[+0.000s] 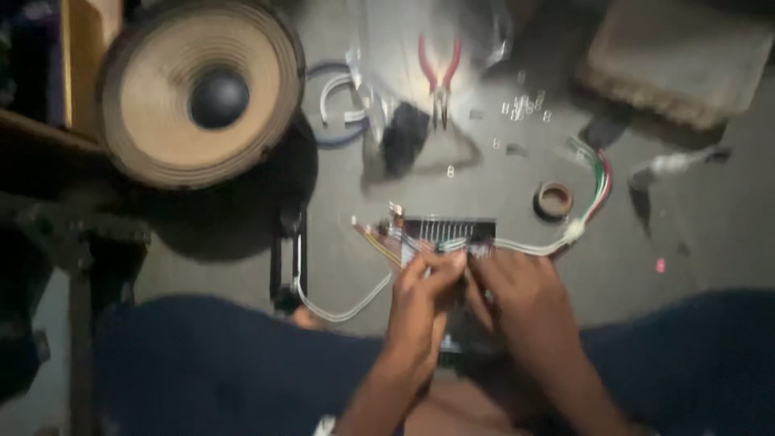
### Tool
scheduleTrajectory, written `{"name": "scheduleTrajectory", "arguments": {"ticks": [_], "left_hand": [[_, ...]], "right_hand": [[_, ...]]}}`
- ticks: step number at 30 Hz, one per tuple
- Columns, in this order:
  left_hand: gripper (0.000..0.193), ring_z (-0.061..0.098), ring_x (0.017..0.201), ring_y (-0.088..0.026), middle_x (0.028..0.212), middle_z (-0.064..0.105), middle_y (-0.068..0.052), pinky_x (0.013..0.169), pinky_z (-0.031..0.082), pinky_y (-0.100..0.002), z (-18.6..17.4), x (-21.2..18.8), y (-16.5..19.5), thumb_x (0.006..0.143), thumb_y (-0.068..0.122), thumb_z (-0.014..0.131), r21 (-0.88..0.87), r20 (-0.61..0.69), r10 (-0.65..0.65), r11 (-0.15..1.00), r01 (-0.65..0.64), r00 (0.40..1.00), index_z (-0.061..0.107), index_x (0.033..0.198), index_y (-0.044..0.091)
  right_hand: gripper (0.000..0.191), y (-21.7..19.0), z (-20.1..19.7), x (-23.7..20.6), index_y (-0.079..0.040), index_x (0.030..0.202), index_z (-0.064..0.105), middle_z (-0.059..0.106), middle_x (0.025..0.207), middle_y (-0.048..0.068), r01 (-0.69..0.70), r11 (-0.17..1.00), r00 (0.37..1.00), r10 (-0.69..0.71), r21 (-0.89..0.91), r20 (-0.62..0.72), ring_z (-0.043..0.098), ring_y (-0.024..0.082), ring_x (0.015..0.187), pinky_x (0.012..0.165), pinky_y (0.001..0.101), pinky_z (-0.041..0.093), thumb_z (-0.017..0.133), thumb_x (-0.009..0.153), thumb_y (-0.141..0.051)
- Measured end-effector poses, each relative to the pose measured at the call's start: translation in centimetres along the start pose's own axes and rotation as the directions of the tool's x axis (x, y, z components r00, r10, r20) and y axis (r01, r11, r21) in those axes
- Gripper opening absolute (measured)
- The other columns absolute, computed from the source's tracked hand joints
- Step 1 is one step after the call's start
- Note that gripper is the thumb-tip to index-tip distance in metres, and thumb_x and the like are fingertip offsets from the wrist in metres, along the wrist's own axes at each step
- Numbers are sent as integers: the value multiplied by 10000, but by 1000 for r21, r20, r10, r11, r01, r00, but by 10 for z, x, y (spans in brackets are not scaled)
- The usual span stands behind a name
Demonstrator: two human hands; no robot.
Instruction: The person sits on the floor assembling an electronic device. They connect wires to a circuit board, attach a black plastic housing, and use pliers to manipulate small components.
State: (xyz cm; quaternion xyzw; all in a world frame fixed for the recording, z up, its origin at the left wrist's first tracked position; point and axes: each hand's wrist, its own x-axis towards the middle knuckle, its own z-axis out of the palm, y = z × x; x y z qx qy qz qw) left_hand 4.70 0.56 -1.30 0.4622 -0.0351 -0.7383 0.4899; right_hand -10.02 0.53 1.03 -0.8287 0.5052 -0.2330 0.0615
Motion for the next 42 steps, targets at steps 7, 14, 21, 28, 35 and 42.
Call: {"name": "scheduleTrajectory", "arguments": {"ticks": [7, 14, 21, 28, 35, 42], "left_hand": [[76, 660, 842, -158, 948, 708, -83, 813, 539, -319, -10, 2, -17, 942, 94, 700, 22, 150, 69, 997, -73, 986, 650, 914, 45], [88, 660, 875, -146, 980, 714, -62, 849, 536, -317, -10, 10, -16, 932, 75, 701, 11, 120, 73, 997, -75, 990, 643, 867, 61], [99, 648, 835, -164, 921, 678, -101, 811, 525, -311, -15, 11, -18, 976, 82, 706, -21, 157, 91, 996, -89, 983, 646, 904, 47], [89, 633, 767, -223, 914, 672, -125, 696, 514, -377, -13, 6, -16, 969, 66, 701, 2, 164, 10, 1000, -11, 986, 638, 916, 30], [89, 660, 863, -132, 970, 702, -77, 825, 544, -287, -15, 12, -17, 945, 63, 703, -3, 132, 93, 996, -94, 987, 640, 886, 46], [101, 629, 777, -157, 914, 684, -81, 674, 528, -361, -14, 11, -18, 954, 75, 699, 13, 197, 75, 997, -79, 978, 641, 881, 36]], "right_hand": [[280, 8, 41, -31, 14, 916, 693, 587, 804, 179, -656, 319, 719, 539, 684, 439, 516, 415, 696, 590, 377, 409, 603, 1052, -213], [255, 8, 7, -16, -14, 1119, 661, 705, 960, 170, -179, 964, 984, 170, 195, 61, 686, 354, 845, 683, 423, 532, 680, 921, -173], [193, 4, 18, -17, -31, 983, 625, 640, 844, 134, -165, 972, 985, 153, 168, 83, 663, 321, 802, 671, 425, 498, 722, 948, -194], [258, 8, 33, -20, -31, 966, 673, 622, 723, 32, -637, 477, 762, 508, 606, 401, 592, 150, 655, 588, 337, 482, 562, 1068, -241], [196, 1, 13, -19, -21, 1006, 636, 673, 818, 136, -195, 973, 978, 184, 126, 98, 676, 341, 722, 602, 448, 510, 661, 915, -192], [279, 10, 43, -24, -19, 860, 658, 611, 696, 93, -731, 227, 634, 576, 644, 516, 558, 195, 611, 577, 400, 428, 584, 1043, -217]]}}
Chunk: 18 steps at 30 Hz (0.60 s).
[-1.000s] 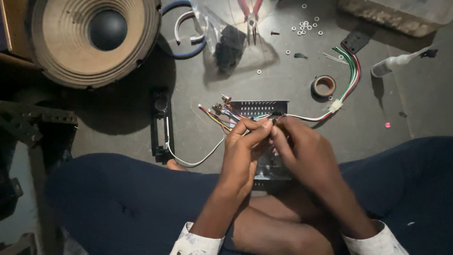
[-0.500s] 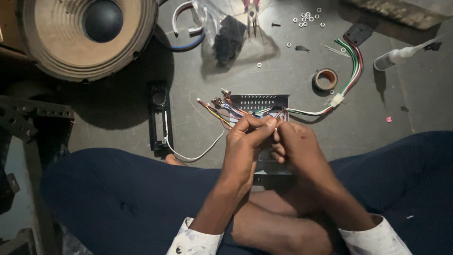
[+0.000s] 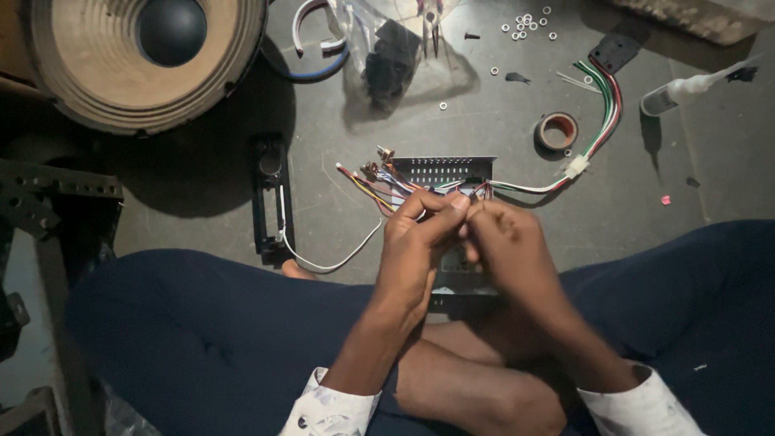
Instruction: The person sits on the floor assembling an electronic device. They connect wires to a circuit board, attach a black plastic housing, and use pliers to manipulate small components.
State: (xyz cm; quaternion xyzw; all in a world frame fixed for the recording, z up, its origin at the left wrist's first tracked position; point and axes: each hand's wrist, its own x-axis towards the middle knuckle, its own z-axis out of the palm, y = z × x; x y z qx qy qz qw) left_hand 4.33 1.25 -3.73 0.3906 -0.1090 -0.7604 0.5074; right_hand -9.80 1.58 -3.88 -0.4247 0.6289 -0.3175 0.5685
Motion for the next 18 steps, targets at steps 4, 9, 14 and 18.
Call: {"name": "scheduleTrajectory", "arguments": {"ticks": [4, 9, 14, 18], "left_hand": [[106, 653, 771, -228, 888, 673, -114, 720, 548, -389, 1, -3, 2, 963, 65, 705, -26, -9, -44, 999, 44, 999, 637, 893, 25], [70, 669, 882, -131, 958, 724, -56, 846, 542, -278, 2, 2, -1, 908, 58, 690, 13, -75, -2, 1000, 3, 997, 649, 852, 49], [130, 620, 857, -118, 936, 675, -59, 813, 516, -271, -2, 3, -4, 982, 58, 709, 39, 3, 65, 997, -66, 998, 638, 881, 20], [136, 606, 632, -187, 810, 644, -79, 557, 543, -334, -2, -4, -3, 970, 101, 690, -9, 79, 4, 1000, -4, 997, 622, 865, 47]], "right_hand": [[264, -5, -11, 0, -50, 963, 620, 579, 716, 43, -140, 989, 988, 136, 51, 67, 531, 160, 597, 545, 342, 405, 597, 1063, -293], [174, -19, -12, -16, -42, 983, 621, 668, 851, 105, 516, 297, 701, -685, -803, 197, 679, 305, 804, 660, 417, 525, 686, 918, -191], [224, -10, -14, -11, -42, 932, 618, 659, 819, 122, 519, 406, 757, -627, -752, 183, 671, 308, 747, 609, 413, 502, 727, 930, -237], [293, 7, -1, -3, -33, 860, 650, 623, 685, 37, 21, 996, 999, -23, 89, 25, 573, 155, 589, 522, 309, 444, 557, 1052, -236]]}}
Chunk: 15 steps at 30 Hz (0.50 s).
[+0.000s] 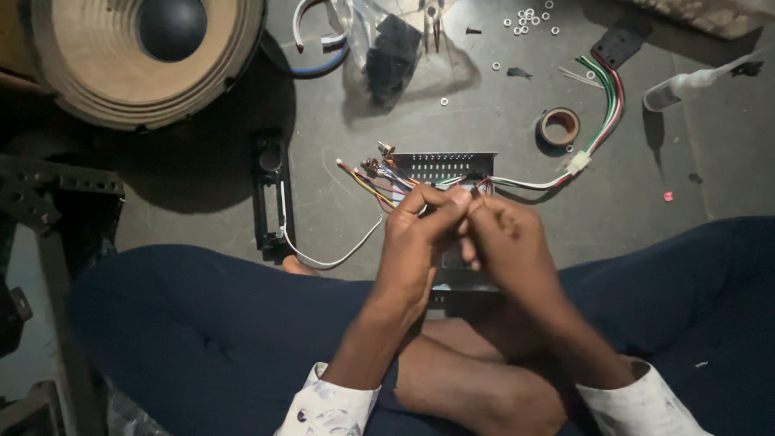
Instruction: The person sits on the floor assembling an electronic device. They connect wires to a circuit board, attach a black plastic housing, and use pliers to manipulate small components.
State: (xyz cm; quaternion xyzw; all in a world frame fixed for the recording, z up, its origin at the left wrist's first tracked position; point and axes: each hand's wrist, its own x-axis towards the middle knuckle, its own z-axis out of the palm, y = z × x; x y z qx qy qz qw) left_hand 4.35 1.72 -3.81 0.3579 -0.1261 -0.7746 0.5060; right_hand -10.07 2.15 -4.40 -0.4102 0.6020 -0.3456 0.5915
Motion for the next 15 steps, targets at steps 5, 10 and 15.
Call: {"name": "scheduleTrajectory", "arguments": {"ticks": [5, 10, 15], "left_hand": [[102, 630, 731, -159, 894, 695, -83, 595, 541, -317, 5, 0, 5, 967, 86, 696, 46, -74, -26, 999, 29, 997, 641, 887, 56], [108, 666, 843, -114, 960, 719, -59, 803, 554, -265, 5, 5, 3, 948, 79, 699, 57, -123, 30, 998, -24, 992, 638, 863, 51], [136, 619, 815, -102, 917, 677, -47, 782, 517, -260, 0, 8, -1, 969, 75, 708, 123, -107, 67, 991, -54, 992, 637, 858, 41]], "right_hand": [[257, -9, -10, 6, -53, 917, 674, 673, 729, 26, 104, 984, 991, -91, -142, 94, 625, 161, 651, 577, 314, 492, 551, 1045, -239], [158, -28, -9, -10, -29, 1000, 630, 667, 835, 145, 501, 431, 793, -576, -751, 199, 667, 336, 744, 615, 422, 503, 674, 956, -174], [213, -29, -10, -7, -17, 985, 630, 663, 814, 156, 554, 310, 730, -626, -772, 273, 682, 347, 763, 651, 443, 516, 744, 900, -174]]}}
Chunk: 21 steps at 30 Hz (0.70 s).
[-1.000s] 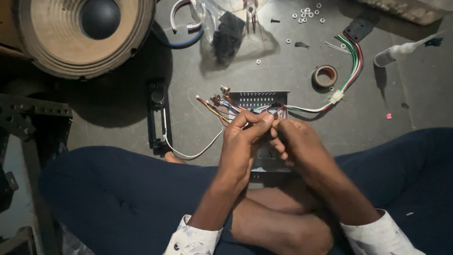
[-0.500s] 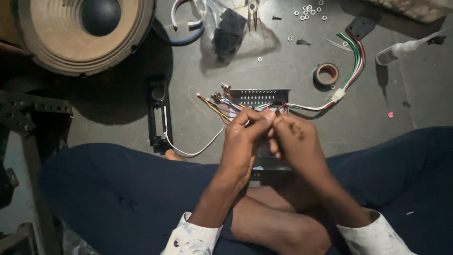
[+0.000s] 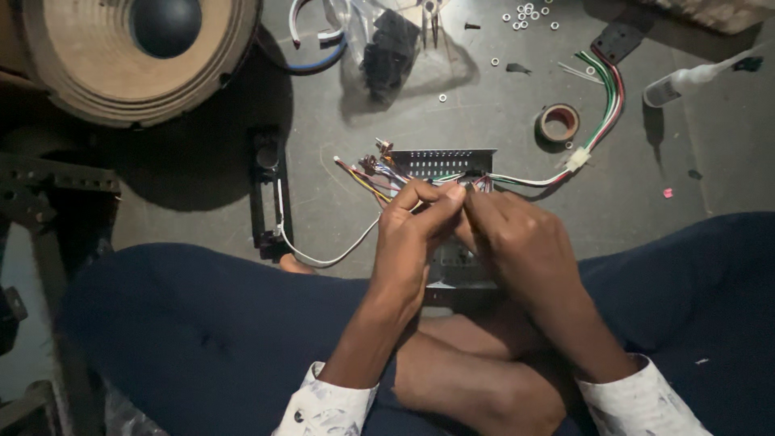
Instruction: The person sits on the floor assembling an electronic device. They connect wires to a circuit board, attach a black plastic housing, and use pliers to manipulate small components.
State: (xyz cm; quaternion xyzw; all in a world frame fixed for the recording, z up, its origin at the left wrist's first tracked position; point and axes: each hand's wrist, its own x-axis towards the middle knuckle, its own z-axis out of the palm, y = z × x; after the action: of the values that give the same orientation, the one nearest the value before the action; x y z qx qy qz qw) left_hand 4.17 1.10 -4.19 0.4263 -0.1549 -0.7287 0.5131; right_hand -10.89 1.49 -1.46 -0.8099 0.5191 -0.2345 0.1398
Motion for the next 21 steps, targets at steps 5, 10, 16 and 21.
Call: {"name": "scheduleTrajectory", "arguments": {"ticks": [5, 10, 16, 21], "left_hand": [[143, 612, 715, -114, 823, 648, -63, 663, 515, -271, 0, -2, 4, 982, 87, 691, -41, 53, -14, 999, 16, 999, 614, 869, 44], [145, 596, 589, -142, 772, 615, -59, 512, 515, -318, 5, -5, 5, 981, 119, 680, -8, 33, -64, 998, 64, 997, 597, 901, 30], [126, 638, 624, -178, 785, 628, -76, 579, 548, -338, 21, -4, 20, 966, 143, 655, -37, -35, -91, 995, 90, 995, 585, 933, 44], [157, 742, 817, -214, 914, 694, -70, 751, 583, -329, 34, 7, 38, 912, 134, 696, -82, -103, -99, 992, 91, 990, 595, 901, 13]], "right_hand": [[190, 5, 21, -8, -25, 908, 639, 649, 765, 80, -354, 747, 930, 342, 562, 132, 629, 205, 695, 600, 324, 490, 655, 1014, -182], [298, 4, 39, -9, -36, 833, 640, 620, 677, 7, -620, 41, 642, 600, 783, 477, 544, 92, 562, 497, 245, 423, 578, 1041, -240], [392, 9, -3, 25, -34, 818, 717, 678, 613, 66, -707, 384, 687, 569, 593, 451, 626, 165, 532, 509, 312, 474, 568, 982, -357], [307, 33, -41, 92, -97, 918, 748, 720, 727, 140, -564, 825, 826, 564, 35, -6, 701, 339, 676, 618, 462, 514, 625, 964, -375]]}}
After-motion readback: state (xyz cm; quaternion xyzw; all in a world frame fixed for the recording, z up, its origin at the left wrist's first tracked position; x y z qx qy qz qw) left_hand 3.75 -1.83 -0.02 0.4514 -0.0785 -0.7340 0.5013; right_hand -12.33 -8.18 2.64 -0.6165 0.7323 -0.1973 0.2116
